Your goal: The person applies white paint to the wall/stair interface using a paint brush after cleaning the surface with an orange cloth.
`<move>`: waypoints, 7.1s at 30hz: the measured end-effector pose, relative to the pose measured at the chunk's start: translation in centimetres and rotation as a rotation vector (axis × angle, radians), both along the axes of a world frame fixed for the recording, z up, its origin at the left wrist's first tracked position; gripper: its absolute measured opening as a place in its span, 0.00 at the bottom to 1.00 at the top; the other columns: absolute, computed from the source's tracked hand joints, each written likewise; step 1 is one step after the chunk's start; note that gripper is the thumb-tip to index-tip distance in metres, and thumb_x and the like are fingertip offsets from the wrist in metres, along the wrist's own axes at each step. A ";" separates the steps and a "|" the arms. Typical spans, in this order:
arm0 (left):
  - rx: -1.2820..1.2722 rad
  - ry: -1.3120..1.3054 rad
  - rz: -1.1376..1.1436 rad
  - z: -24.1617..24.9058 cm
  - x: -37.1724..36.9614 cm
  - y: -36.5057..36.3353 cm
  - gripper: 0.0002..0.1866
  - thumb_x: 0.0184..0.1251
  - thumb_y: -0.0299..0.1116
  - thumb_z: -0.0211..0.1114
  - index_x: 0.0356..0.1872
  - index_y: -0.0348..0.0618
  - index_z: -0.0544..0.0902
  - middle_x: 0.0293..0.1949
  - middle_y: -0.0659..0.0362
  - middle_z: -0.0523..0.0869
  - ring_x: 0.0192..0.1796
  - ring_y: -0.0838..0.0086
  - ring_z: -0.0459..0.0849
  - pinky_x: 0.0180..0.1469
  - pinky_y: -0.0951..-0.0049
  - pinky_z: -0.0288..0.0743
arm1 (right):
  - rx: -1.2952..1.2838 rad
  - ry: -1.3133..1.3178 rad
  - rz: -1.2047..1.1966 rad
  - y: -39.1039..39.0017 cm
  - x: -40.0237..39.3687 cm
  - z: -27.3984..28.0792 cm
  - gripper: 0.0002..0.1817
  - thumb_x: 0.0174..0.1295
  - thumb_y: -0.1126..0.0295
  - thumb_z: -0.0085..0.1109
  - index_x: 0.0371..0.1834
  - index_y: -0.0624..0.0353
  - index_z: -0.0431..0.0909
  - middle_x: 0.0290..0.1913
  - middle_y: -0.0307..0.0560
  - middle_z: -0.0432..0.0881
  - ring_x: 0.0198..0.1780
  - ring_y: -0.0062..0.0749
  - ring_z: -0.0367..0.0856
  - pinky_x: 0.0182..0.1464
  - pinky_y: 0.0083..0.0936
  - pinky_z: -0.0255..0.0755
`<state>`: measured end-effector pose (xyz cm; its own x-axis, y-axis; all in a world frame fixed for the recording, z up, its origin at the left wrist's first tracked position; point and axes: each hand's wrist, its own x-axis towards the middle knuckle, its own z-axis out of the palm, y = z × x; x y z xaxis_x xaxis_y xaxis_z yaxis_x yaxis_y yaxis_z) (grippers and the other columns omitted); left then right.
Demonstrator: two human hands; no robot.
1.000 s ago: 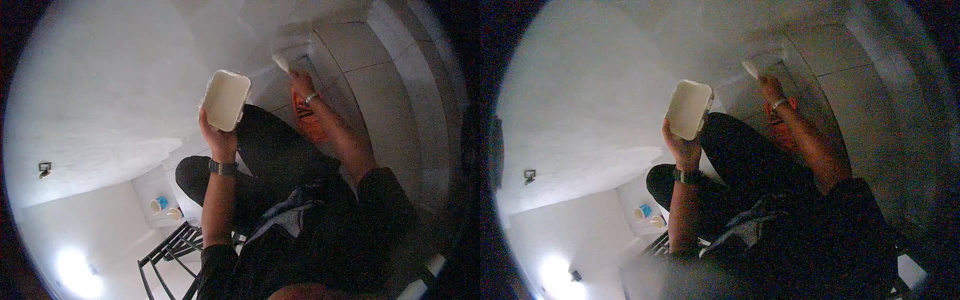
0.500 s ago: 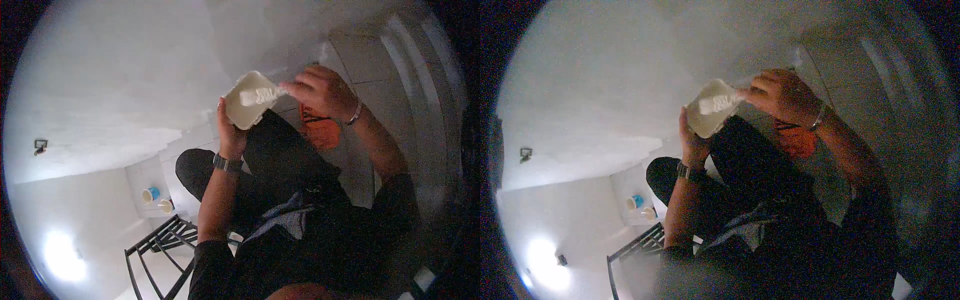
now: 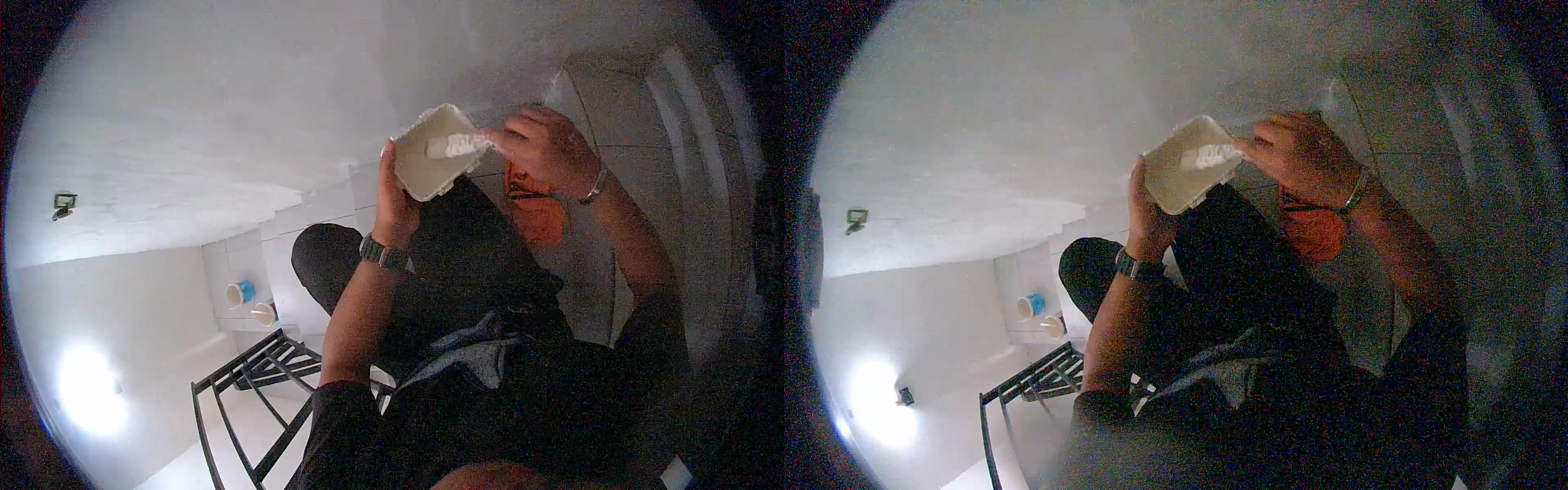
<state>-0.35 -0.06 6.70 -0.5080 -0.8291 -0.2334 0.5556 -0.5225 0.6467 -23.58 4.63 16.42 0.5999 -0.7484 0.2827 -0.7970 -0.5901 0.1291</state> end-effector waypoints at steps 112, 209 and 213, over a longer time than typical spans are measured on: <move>-0.088 0.172 0.262 1.4 0.1 2.5 0.29 0.68 0.56 0.43 0.59 0.45 0.68 0.54 0.56 0.75 0.54 0.64 0.76 0.52 0.62 0.73 | -0.113 -1.303 -0.651 -5.1 -0.8 -3.3 0.20 0.65 0.54 0.49 0.32 0.62 0.78 0.17 0.37 0.70 0.18 0.19 0.68 0.22 0.22 0.62; -0.061 0.113 0.166 0.4 -1.5 2.7 0.31 0.69 0.58 0.44 0.62 0.46 0.64 0.59 0.57 0.71 0.60 0.69 0.72 0.59 0.65 0.67 | 0.560 -1.463 -0.484 -1.7 -0.2 10.4 0.18 0.67 0.62 0.40 0.49 0.60 0.76 0.19 0.31 0.67 0.20 0.15 0.62 0.23 0.17 0.56; -0.127 0.148 0.210 -0.4 -2.0 2.7 0.30 0.69 0.58 0.41 0.62 0.45 0.64 0.58 0.55 0.71 0.59 0.64 0.73 0.58 0.62 0.70 | 0.341 -1.382 -0.309 -2.7 -1.0 14.3 0.18 0.67 0.60 0.41 0.48 0.58 0.77 0.19 0.31 0.67 0.20 0.15 0.62 0.23 0.17 0.56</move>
